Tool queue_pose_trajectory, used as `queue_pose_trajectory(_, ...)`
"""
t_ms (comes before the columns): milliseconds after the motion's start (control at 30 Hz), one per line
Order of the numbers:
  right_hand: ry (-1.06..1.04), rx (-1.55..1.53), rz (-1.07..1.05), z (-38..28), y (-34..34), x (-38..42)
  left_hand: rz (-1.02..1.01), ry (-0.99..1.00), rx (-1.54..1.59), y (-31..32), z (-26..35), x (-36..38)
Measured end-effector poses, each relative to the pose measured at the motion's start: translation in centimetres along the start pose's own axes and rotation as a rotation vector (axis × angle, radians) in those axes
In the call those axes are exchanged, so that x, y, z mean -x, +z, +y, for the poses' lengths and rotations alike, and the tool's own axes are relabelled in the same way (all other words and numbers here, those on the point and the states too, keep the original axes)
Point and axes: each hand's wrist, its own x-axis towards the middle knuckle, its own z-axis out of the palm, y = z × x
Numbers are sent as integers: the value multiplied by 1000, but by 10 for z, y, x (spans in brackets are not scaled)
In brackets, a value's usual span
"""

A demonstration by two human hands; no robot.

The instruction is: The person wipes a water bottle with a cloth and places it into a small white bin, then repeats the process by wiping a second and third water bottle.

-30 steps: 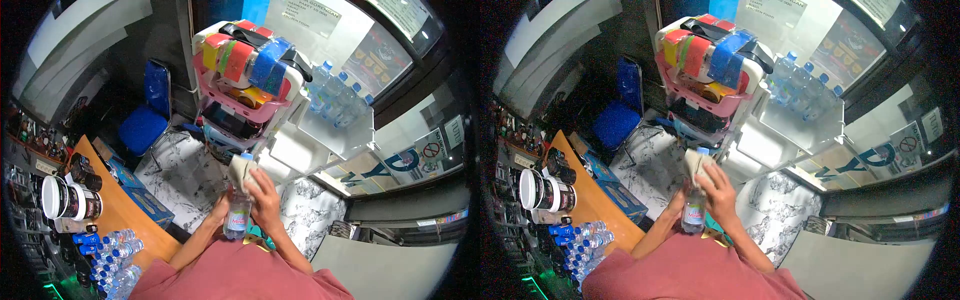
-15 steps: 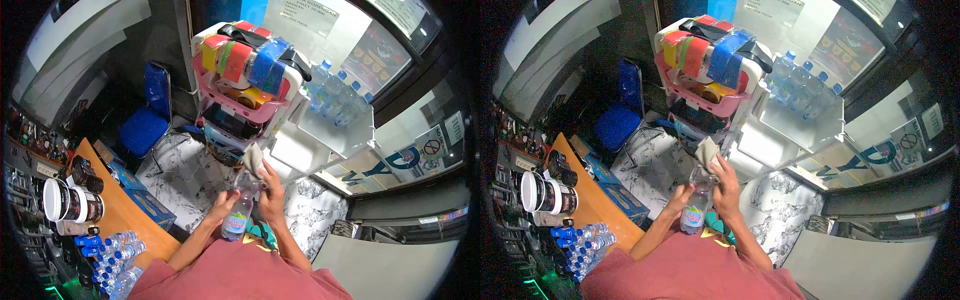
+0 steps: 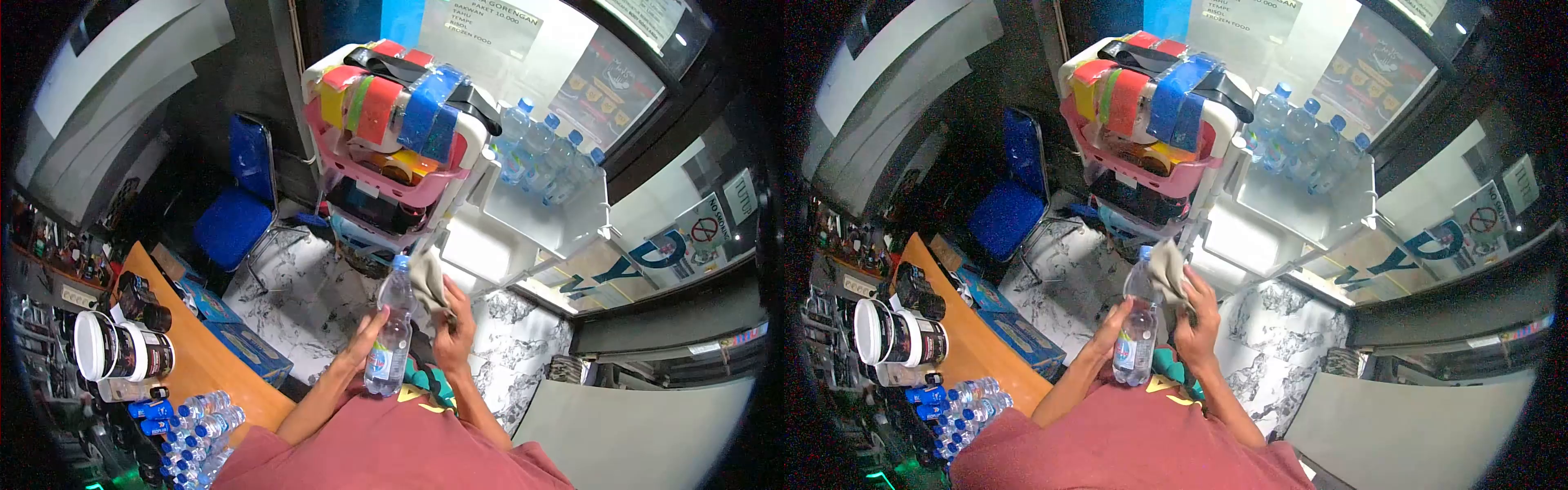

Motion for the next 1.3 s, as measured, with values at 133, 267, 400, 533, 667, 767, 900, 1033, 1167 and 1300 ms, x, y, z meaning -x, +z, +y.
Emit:
queue_pose_trajectory(133,35,178,-86,-14,10,-6,-23,32,-95,-4,1,-5)
queue_pose_trajectory(267,-15,144,-183,-11,6,14,12,75,-29,-2,6,-5)
queue_pose_trajectory(400,146,-80,-338,1,-10,22,-31,-42,194,3,19,4)
queue_pose_trajectory(533,481,-289,-181,12,-17,19,-84,-62,148,-14,-2,-2)
queue_pose_trajectory(667,145,-39,-154,-4,5,-6,-40,5,60,0,0,3)
queue_pose_trajectory(767,-6,173,-306,-10,18,4,-19,129,81,-14,-23,-9)
queue_pose_trajectory(900,-53,115,-477,-13,12,23,2,80,248,-25,-27,1)
queue_pose_trajectory(1033,292,-252,-492,-5,-4,31,72,-142,216,-1,18,22)
queue_pose_trajectory(1167,221,-313,-223,-1,4,17,-51,26,0,-23,-2,21)
queue_pose_trajectory(1300,-2,111,-433,-19,28,5,125,118,62,-16,-13,21)
